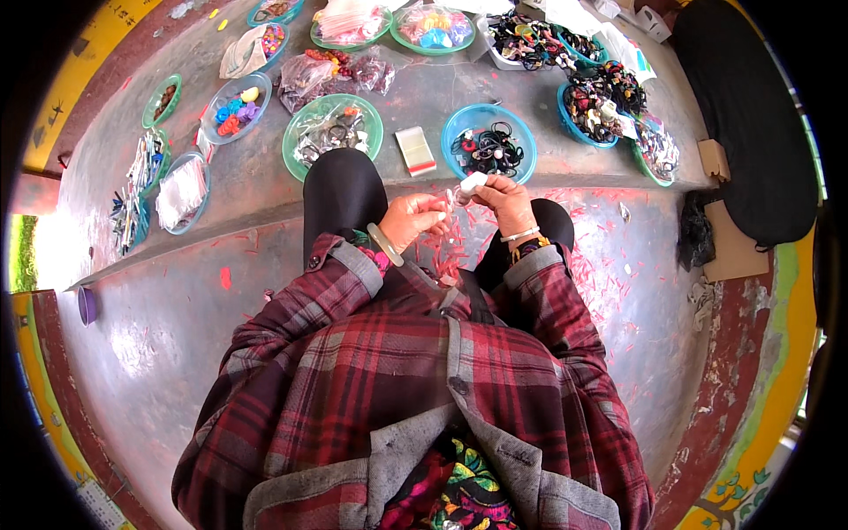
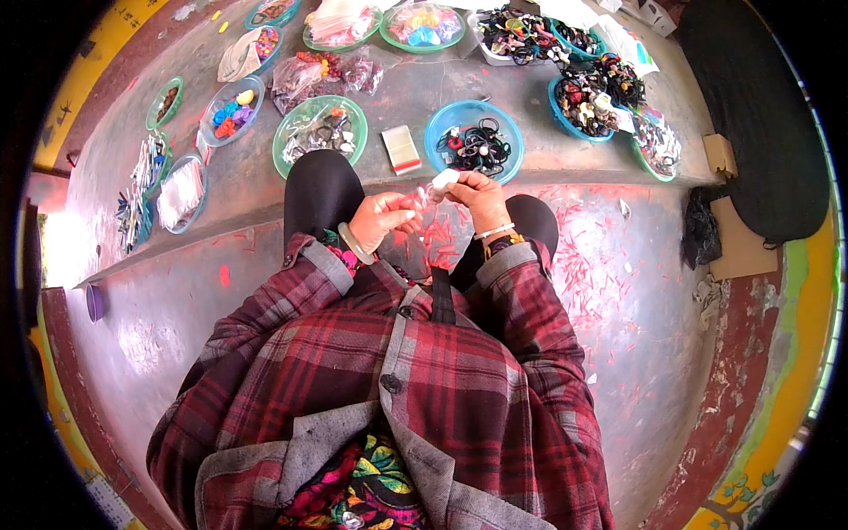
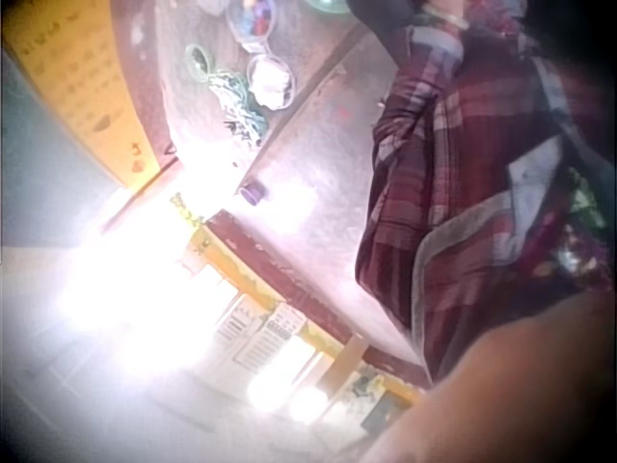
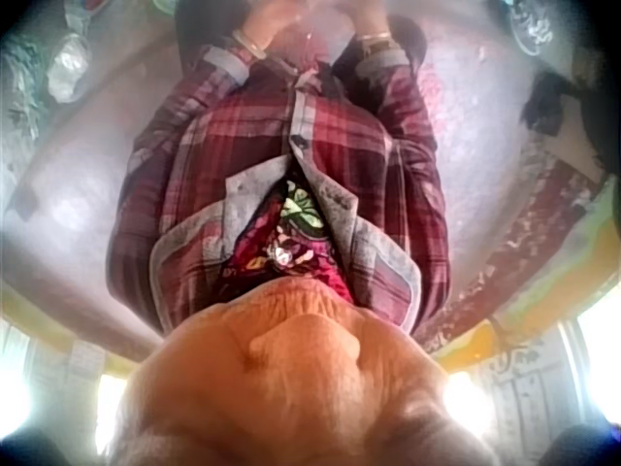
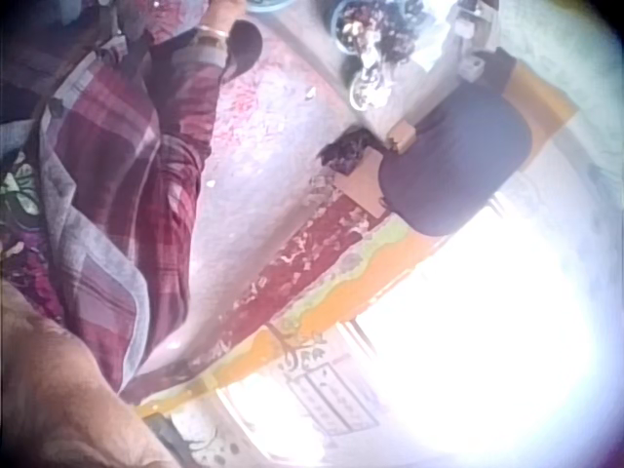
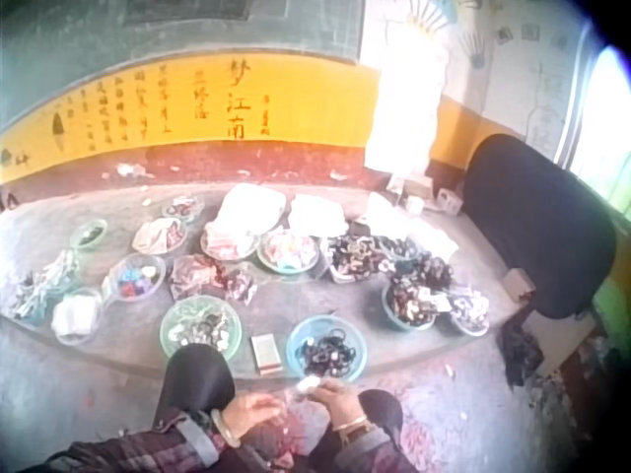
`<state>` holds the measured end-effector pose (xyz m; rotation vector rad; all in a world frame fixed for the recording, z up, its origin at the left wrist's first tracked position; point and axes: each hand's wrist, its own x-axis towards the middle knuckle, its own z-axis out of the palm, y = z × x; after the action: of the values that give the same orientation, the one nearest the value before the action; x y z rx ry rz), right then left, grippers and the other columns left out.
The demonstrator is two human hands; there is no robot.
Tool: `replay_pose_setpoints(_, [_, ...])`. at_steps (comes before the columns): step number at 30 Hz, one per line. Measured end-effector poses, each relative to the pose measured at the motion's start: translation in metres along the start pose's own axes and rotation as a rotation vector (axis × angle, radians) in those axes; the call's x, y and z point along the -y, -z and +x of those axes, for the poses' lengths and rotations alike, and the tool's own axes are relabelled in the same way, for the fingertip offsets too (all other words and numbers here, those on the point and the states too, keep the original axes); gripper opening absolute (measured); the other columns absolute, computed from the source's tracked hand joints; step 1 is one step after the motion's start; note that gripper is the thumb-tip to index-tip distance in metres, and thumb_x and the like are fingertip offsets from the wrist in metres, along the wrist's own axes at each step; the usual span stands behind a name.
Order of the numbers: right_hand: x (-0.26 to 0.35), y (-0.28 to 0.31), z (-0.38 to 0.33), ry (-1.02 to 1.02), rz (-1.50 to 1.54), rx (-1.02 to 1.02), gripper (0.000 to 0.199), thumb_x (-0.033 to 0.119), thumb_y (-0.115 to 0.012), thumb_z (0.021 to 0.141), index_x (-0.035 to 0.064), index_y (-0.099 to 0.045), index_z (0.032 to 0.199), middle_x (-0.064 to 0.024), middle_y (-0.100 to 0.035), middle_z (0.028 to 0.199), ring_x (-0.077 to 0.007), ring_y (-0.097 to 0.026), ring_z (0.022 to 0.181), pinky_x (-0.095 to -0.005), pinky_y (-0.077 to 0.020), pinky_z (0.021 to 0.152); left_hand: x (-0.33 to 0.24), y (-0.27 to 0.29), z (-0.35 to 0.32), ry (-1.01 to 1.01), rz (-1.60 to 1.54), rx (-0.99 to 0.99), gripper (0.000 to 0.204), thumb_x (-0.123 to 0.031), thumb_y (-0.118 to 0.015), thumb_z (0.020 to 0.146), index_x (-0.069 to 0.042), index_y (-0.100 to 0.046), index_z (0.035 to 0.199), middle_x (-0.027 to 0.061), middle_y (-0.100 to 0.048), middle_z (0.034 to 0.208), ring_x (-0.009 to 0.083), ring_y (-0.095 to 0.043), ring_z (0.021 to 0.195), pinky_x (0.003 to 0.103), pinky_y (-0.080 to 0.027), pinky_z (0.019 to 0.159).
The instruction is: The person sits on the floor and repeatedly picks up small hair accessories, places them into clear plastic bags, and seals the bags. The person handles the items one at a time, organizing them into individual packages.
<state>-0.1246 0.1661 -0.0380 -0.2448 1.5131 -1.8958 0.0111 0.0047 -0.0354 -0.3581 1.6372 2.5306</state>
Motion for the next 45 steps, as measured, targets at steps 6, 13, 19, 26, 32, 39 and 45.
replay_pose_setpoints(6, [-0.016, -0.01, 0.0, 0.471, -0.497, -0.083, 0.008, 0.002, -0.061, 0.075, -0.0025, -0.063, 0.081, -0.0037, -0.06, 0.073, -0.0108, -0.057, 0.066, -0.024, -0.0453, 0.063, -0.005, -0.005, 0.002, -0.028, 0.032, 0.023, 0.028, -0.008, -0.055, 0.084, 0.002, -0.053, 0.11, 0.0098, -0.061, 0.09, 0.0132, -0.059, 0.075, 0.024, -0.049, 0.064])
replay_pose_setpoints(13, [0.003, -0.027, -0.019, 0.361, -0.387, 0.063, 0.007, 0.002, -0.056, 0.08, -0.003, -0.059, 0.085, -0.0066, -0.062, 0.077, -0.0127, -0.059, 0.067, -0.025, -0.0476, 0.064, 0.003, -0.001, 0.005, -0.168, 0.098, -0.123, 0.033, -0.007, -0.052, 0.086, 0.001, -0.046, 0.117, 0.0096, -0.061, 0.091, 0.0138, -0.061, 0.077, 0.024, -0.049, 0.063])
replay_pose_setpoints(19, [0.003, -0.018, -0.014, 0.233, -0.189, 0.254, 0.01, 0.001, -0.051, 0.084, -0.0015, -0.055, 0.093, -0.0076, -0.062, 0.082, -0.0124, -0.058, 0.074, -0.0257, -0.0474, 0.069, 0.002, 0.0, 0.005, 0.018, 0.007, 0.006, 0.036, -0.006, -0.052, 0.084, 0.001, -0.045, 0.119, 0.0107, -0.06, 0.099, 0.0147, -0.061, 0.079, 0.024, -0.048, 0.065])
replay_pose_setpoints(26, [-0.024, -0.011, -0.001, 0.222, -0.216, 0.125, 0.021, 0.003, -0.054, 0.083, -0.0016, -0.053, 0.104, -0.0048, -0.059, 0.089, -0.0119, -0.057, 0.079, -0.0247, -0.0463, 0.073, 0.011, -0.003, 0.007, -0.032, -0.096, 0.039, 0.042, -0.005, -0.051, 0.084, 0.001, -0.039, 0.124, 0.0126, -0.054, 0.114, 0.0161, -0.058, 0.09, 0.025, -0.048, 0.071])
replay_pose_setpoints(32, [-0.014, -0.021, -0.007, 0.168, -0.259, 0.155, 0.039, 0.003, -0.058, 0.081, -0.0024, -0.046, 0.118, -0.0042, -0.058, 0.091, -0.0105, -0.056, 0.08, -0.0239, -0.0456, 0.071, 0.003, -0.008, 0.002, -0.048, -0.062, 0.063, 0.043, -0.003, -0.05, 0.085, 0.0, -0.037, 0.125, 0.0117, -0.054, 0.112, 0.016, -0.059, 0.085, 0.025, -0.049, 0.068])
replay_pose_setpoints(39, [-0.008, -0.017, -0.008, 0.108, -0.092, 0.172, 0.043, 0.003, -0.057, 0.081, -0.002, -0.044, 0.121, -0.0101, -0.058, 0.101, -0.0159, -0.058, 0.083, -0.028, -0.0461, 0.074, 0.005, -0.003, 0.005, -0.126, 0.024, -0.053, 0.036, -0.003, -0.051, 0.083, -0.001, -0.045, 0.118, 0.0078, -0.056, 0.1, 0.0141, -0.059, 0.077, 0.025, -0.049, 0.064])
replay_pose_setpoints(45, [0.011, -0.013, -0.008, 0.023, 0.374, 0.153, 0.043, 0.001, -0.053, 0.081, -0.0016, -0.041, 0.122, -0.0171, -0.056, 0.106, -0.0237, -0.058, 0.091, -0.0292, -0.0471, 0.071, -0.001, -0.001, 0.003, -0.15, -0.134, -0.025, 0.03, -0.002, -0.054, 0.08, -0.001, -0.051, 0.11, 0.0064, -0.057, 0.097, 0.0148, -0.058, 0.076, 0.026, -0.048, 0.066])
